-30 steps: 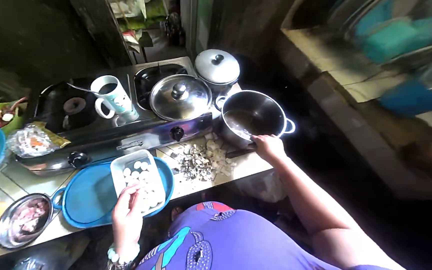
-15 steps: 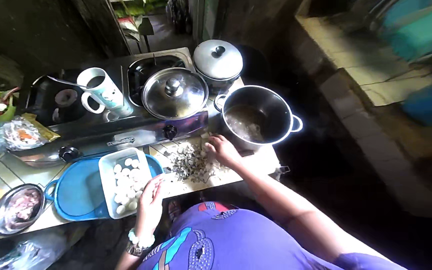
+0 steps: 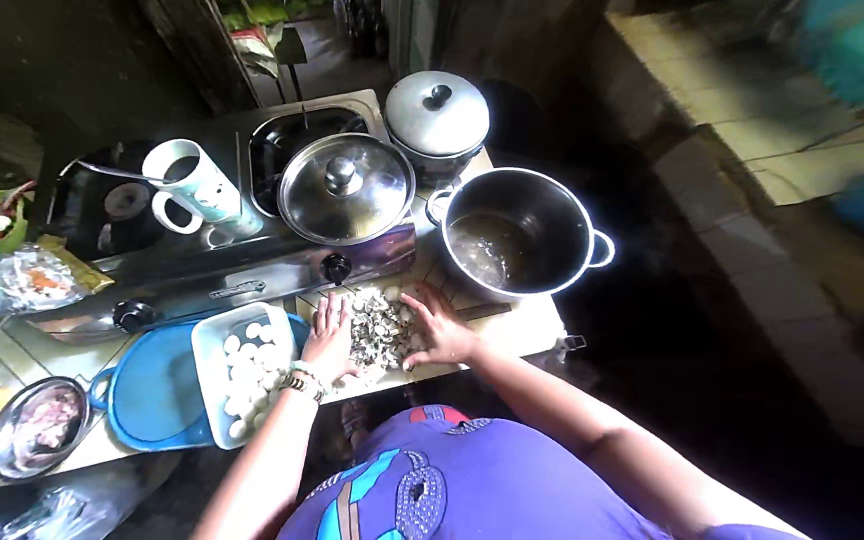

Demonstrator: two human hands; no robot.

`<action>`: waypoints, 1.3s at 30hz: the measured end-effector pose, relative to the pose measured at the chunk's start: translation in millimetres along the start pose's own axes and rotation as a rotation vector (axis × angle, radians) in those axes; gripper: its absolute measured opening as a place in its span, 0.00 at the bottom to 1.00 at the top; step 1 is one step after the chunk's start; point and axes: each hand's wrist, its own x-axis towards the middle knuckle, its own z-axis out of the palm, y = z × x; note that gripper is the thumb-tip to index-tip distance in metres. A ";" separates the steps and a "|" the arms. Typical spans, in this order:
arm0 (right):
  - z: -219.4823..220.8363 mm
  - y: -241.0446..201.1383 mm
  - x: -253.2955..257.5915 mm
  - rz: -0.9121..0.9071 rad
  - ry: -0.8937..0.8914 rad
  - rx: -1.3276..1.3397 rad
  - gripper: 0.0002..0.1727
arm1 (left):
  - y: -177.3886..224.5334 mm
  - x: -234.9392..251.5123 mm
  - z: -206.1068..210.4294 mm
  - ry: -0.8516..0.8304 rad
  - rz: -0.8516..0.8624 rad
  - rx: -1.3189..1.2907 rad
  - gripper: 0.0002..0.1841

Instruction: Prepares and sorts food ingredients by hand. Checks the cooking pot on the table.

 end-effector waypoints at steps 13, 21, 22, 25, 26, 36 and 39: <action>29.7 5.6 29.7 -0.195 0.131 -0.044 0.71 | 28.4 28.8 14.6 0.006 0.133 -0.275 0.50; 24.4 -21.1 50.1 -0.137 0.088 -0.056 0.62 | 39.6 20.2 12.8 -0.041 0.063 -0.387 0.46; 22.6 -25.0 52.9 -0.122 0.071 -0.070 0.60 | 36.9 20.4 14.9 -0.036 0.078 -0.437 0.49; 24.0 -28.3 60.2 -0.128 0.075 -0.089 0.50 | 24.2 26.0 26.1 0.044 0.179 -0.694 0.53; 25.7 -27.6 61.5 -0.137 0.091 -0.086 0.46 | 22.7 27.4 29.7 0.073 0.183 -0.768 0.51; 22.3 -31.0 65.2 -0.151 0.059 -0.185 0.21 | 13.8 -13.8 39.6 0.425 0.135 -0.806 0.29; 20.0 -24.7 69.4 -0.188 0.087 -0.230 0.20 | 1.7 -21.7 61.6 0.606 0.286 -0.814 0.28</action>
